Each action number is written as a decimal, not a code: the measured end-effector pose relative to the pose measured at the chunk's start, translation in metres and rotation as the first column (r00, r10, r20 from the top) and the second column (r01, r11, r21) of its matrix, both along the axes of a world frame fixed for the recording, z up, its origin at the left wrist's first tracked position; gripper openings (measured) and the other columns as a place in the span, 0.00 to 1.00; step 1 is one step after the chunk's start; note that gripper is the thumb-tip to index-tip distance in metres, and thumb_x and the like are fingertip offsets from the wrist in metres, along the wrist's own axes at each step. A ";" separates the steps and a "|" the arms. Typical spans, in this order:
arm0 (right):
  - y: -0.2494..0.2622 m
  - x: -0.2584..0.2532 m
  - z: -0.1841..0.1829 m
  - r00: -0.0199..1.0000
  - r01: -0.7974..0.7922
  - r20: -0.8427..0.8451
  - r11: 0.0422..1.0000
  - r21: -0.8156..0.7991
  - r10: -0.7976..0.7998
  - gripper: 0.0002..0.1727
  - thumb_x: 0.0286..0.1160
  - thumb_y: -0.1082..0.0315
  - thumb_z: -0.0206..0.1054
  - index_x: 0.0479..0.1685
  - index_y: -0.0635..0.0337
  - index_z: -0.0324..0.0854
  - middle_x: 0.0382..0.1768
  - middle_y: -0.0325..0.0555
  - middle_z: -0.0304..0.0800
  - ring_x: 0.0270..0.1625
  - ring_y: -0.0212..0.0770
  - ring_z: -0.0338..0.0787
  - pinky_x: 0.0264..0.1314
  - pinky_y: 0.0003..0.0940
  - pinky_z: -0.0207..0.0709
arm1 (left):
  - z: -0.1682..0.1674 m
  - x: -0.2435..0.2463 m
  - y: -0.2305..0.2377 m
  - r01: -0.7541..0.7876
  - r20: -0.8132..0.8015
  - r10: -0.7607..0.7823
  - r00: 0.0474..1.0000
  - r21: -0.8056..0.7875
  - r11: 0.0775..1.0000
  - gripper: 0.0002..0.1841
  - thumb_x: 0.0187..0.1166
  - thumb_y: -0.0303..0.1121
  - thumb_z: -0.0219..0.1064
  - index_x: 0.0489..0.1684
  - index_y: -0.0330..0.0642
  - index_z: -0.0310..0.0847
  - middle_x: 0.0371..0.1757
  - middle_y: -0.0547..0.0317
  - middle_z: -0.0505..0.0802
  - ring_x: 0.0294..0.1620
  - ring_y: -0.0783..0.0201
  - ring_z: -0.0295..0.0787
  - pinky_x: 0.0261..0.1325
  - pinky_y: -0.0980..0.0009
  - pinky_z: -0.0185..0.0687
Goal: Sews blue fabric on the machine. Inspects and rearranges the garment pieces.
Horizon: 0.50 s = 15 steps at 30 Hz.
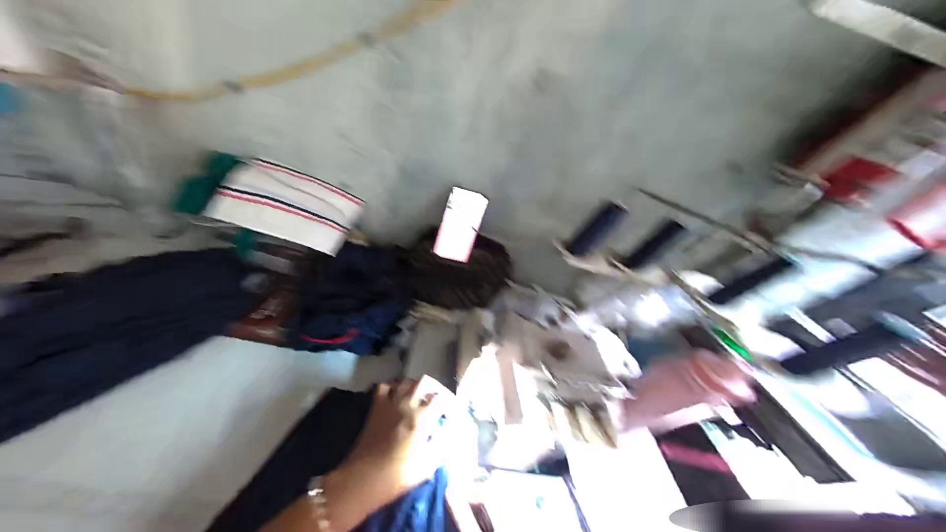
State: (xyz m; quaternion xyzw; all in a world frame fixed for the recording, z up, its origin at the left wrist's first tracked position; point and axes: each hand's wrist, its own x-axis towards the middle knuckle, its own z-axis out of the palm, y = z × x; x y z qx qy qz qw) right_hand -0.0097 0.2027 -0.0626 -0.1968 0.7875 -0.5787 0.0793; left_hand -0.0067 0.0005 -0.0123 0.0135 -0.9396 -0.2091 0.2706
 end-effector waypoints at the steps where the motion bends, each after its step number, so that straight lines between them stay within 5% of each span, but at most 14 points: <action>1: -0.002 0.001 0.001 1.000 0.014 -0.011 0.999 -0.031 -0.014 0.13 0.77 0.65 0.70 0.44 0.70 0.90 0.39 0.48 0.95 0.43 0.29 0.92 0.53 0.29 0.87 | -0.004 -0.001 0.001 -0.005 -0.051 0.004 0.999 -0.021 1.000 0.16 0.61 0.48 0.74 0.42 0.52 0.92 0.53 0.56 0.94 0.57 0.46 0.90 0.54 0.37 0.80; 4: -0.008 0.002 0.004 0.997 0.047 -0.064 0.995 -0.089 -0.053 0.07 0.71 0.69 0.74 0.37 0.66 0.92 0.32 0.40 0.94 0.35 0.21 0.89 0.43 0.19 0.84 | -0.009 0.000 -0.001 -0.018 -0.077 0.013 0.997 -0.068 0.998 0.18 0.66 0.52 0.67 0.40 0.51 0.95 0.53 0.53 0.95 0.56 0.42 0.90 0.58 0.31 0.74; 6: -0.011 0.002 0.004 0.997 0.044 -0.049 0.984 -0.175 -0.053 0.07 0.70 0.73 0.73 0.42 0.67 0.89 0.29 0.36 0.92 0.31 0.15 0.85 0.38 0.13 0.80 | -0.013 0.001 -0.006 -0.015 -0.038 0.012 0.999 -0.074 0.997 0.21 0.67 0.55 0.63 0.42 0.52 0.94 0.55 0.54 0.94 0.61 0.40 0.88 0.61 0.27 0.69; 9: -0.010 0.006 0.006 0.999 0.038 -0.027 0.959 -0.281 -0.048 0.14 0.70 0.76 0.71 0.54 0.70 0.82 0.28 0.32 0.90 0.28 0.15 0.84 0.36 0.13 0.79 | -0.014 0.004 -0.009 0.054 0.069 -0.054 0.996 0.001 0.999 0.24 0.72 0.53 0.57 0.53 0.50 0.92 0.65 0.57 0.91 0.73 0.38 0.79 0.67 0.27 0.61; 15: -0.011 0.008 0.008 0.994 0.013 -0.104 0.953 -0.303 -0.046 0.13 0.70 0.76 0.70 0.52 0.70 0.82 0.30 0.34 0.91 0.28 0.14 0.83 0.35 0.11 0.79 | -0.011 0.004 -0.008 0.089 0.148 -0.078 0.986 -0.073 0.993 0.28 0.81 0.53 0.49 0.60 0.41 0.85 0.75 0.50 0.85 0.82 0.42 0.73 0.80 0.23 0.39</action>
